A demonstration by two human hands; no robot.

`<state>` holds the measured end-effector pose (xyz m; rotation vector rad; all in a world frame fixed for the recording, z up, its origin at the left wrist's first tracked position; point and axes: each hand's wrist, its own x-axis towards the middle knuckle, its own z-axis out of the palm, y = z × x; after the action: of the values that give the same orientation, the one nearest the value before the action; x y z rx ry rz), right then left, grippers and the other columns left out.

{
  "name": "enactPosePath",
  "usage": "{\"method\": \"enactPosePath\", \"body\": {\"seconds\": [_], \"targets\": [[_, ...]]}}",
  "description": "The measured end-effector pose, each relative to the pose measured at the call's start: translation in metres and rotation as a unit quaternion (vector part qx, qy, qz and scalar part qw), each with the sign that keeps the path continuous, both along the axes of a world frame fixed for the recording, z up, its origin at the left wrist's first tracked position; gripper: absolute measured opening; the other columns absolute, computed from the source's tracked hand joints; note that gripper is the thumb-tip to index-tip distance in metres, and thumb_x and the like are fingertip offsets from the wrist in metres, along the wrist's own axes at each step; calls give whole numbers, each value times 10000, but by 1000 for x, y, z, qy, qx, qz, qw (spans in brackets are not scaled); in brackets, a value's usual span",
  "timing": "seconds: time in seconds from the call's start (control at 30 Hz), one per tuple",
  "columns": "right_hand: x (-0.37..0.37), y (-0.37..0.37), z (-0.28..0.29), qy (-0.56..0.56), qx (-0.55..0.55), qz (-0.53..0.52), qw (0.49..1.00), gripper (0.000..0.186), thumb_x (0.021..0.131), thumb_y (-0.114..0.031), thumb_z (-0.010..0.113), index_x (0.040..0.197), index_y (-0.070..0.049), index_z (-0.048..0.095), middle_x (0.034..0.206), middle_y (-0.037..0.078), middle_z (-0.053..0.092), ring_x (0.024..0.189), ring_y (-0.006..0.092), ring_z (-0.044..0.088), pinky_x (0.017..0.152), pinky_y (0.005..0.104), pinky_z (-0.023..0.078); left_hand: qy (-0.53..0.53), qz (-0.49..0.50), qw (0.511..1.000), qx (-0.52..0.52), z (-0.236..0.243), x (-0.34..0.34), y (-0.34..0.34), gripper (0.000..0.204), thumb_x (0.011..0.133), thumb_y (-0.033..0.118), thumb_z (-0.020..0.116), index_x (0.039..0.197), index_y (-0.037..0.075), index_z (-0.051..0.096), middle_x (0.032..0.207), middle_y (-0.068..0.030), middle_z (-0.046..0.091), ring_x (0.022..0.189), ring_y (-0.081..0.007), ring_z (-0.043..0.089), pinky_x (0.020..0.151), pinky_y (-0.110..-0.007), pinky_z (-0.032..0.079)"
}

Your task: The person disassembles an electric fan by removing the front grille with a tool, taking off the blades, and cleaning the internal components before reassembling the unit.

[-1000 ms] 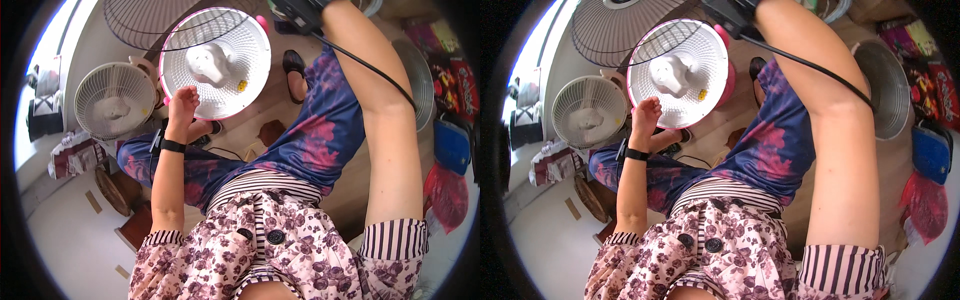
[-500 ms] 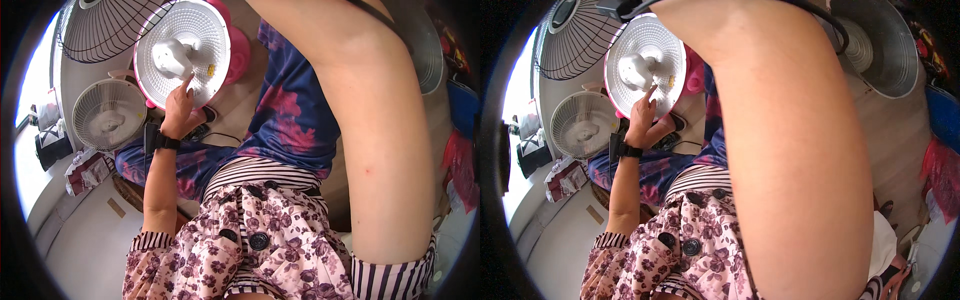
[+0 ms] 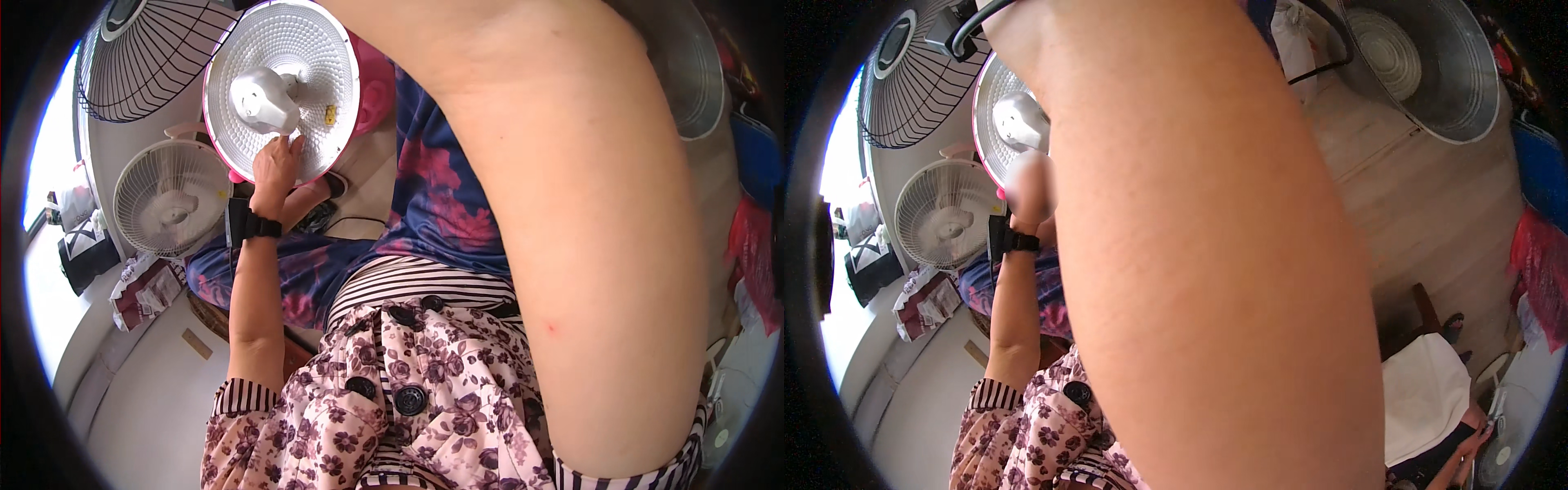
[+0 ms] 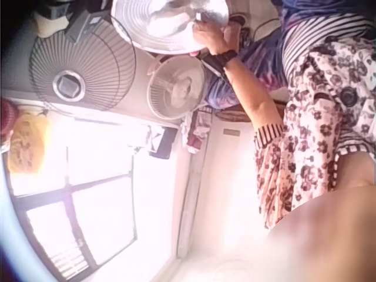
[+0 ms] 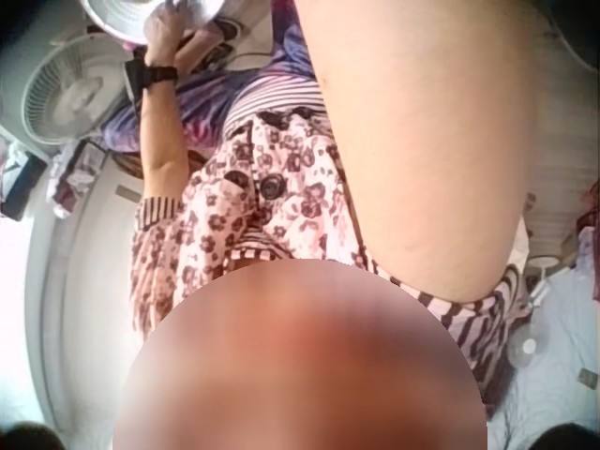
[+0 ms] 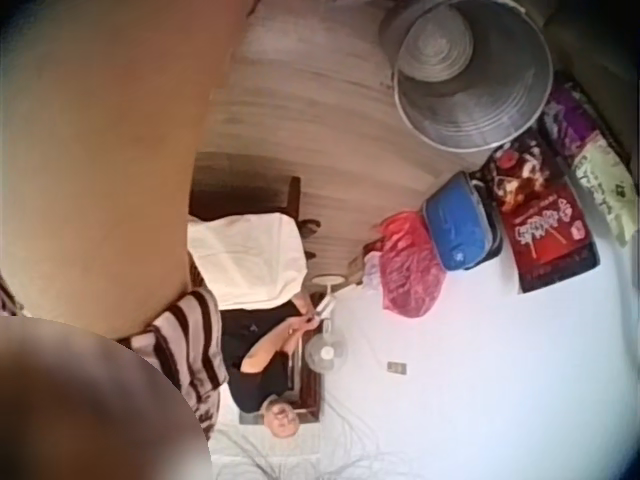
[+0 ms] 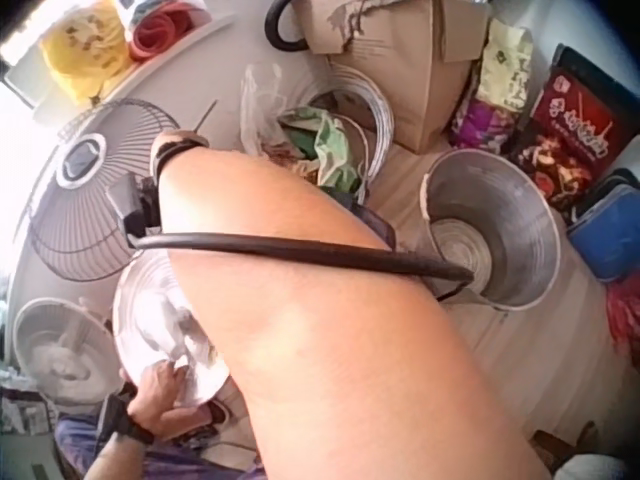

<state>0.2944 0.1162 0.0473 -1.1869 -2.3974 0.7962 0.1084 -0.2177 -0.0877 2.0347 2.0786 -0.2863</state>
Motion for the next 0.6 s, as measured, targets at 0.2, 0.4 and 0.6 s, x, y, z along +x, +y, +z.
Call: {"method": "enactPosePath", "body": {"seconds": [0.2,0.4,0.6], "targets": [[6,2,-3,16,-7,-5,1000,295,823,-250,586,1043,-71,669,1049,142,652,994,292,627,833,374,506,-11,24,999,-40,7,12,4,350,927,357,467,1038,38,558,791,-217,628,755,-391,604,657,-477,459],[9,7,-1,29,-8,-9,1000,296,819,-248,590,1037,-65,669,1045,150,650,993,297,626,833,374,504,8,1,999,-32,9,8,4,358,924,344,483,1090,34,547,835,-198,633,771,-382,602,662,-463,463],[15,11,-4,34,-14,-10,999,296,815,-246,595,1032,-59,669,1040,157,649,992,301,626,834,374,503,-71,-25,997,14,23,23,11,345,912,275,521,1183,62,532,841,-195,634,793,-378,599,663,-467,455]]}}
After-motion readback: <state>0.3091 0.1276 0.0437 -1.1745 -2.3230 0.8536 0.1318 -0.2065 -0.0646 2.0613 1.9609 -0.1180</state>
